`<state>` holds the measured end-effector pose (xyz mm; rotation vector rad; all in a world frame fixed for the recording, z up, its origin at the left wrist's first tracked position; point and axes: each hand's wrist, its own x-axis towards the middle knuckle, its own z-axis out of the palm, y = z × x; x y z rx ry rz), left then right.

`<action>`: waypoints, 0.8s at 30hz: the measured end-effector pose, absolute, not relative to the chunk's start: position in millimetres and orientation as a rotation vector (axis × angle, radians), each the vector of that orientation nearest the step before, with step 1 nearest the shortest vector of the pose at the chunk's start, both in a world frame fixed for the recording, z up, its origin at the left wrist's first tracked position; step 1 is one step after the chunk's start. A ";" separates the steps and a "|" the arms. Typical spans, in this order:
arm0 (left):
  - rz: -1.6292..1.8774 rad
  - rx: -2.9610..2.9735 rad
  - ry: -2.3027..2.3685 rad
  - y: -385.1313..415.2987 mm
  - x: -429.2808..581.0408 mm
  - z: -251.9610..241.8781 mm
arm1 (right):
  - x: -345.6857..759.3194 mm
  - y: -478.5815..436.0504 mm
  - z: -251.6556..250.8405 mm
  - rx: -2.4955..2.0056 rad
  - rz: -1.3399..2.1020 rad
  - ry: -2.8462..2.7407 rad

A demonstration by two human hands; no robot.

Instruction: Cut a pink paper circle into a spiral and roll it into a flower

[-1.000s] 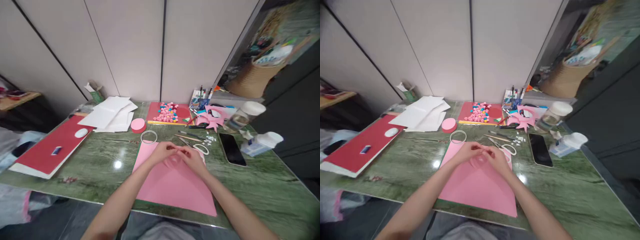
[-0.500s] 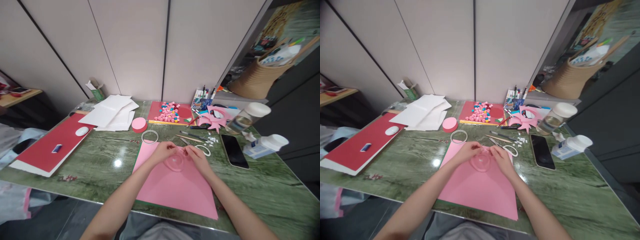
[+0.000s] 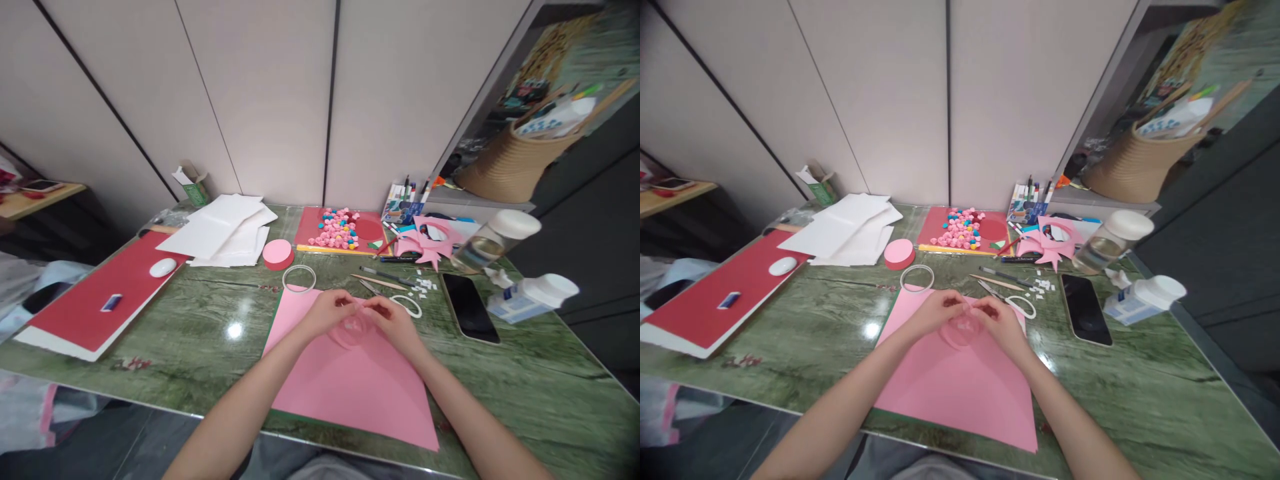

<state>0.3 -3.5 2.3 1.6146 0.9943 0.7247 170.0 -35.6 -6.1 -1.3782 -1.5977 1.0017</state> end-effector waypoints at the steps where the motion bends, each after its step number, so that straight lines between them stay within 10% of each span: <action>1: 0.722 1.601 0.993 -3.7 0.4 2.7 | 169.9 -35.7 -5.7 -1.391 0.989 -1.604; 24: 0.760 1.501 0.993 -2.9 -0.4 4.1 | 170.8 -39.1 0.4 -1.388 1.002 -1.580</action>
